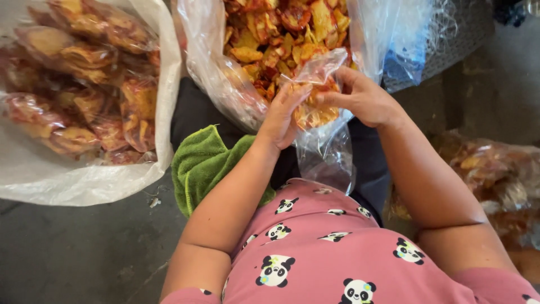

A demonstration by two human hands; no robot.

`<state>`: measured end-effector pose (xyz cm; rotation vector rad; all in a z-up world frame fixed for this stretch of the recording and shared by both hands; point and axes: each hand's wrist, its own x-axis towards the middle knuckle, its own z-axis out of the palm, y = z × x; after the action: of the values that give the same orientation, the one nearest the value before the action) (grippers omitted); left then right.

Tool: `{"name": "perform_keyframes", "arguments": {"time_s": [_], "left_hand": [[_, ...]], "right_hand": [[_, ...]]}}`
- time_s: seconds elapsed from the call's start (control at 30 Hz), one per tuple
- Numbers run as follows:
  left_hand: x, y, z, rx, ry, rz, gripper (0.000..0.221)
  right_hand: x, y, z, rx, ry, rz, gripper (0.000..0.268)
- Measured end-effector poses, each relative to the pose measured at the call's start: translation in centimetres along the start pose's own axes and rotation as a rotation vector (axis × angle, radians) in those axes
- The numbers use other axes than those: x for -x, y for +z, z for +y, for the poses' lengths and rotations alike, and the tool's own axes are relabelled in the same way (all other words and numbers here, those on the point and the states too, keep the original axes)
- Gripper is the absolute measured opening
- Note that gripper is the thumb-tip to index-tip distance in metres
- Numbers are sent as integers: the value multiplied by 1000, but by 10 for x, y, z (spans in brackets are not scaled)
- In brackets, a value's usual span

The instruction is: The person picks up snack pieces from a large bag and places them into smaller individual plastic bags, then ties the smaller bags closed by hand.

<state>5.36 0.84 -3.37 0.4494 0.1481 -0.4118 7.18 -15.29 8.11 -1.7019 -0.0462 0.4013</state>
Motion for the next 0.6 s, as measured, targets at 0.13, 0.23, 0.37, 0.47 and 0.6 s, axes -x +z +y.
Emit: {"name": "perform_keyframes", "arguments": {"time_s": [0.13,0.23,0.37,0.47,0.6], "left_hand": [[16,47,40,18,70,127,34],[19,66,70,56,6,264,47],[33,96,121,-134,97,317,68],[22,59,148,206,255,167,46],[53,61,215,243,420,-116,49]], "right_hand": [[-5,-18,-45,338,-75,-5,51],[27,-20,-80,327,-47,163,40],[58,-52,-42,101,-82,122,40],[68,-62,-14,27,19,99,36],[57,-59,7,111,53,110,31]]}}
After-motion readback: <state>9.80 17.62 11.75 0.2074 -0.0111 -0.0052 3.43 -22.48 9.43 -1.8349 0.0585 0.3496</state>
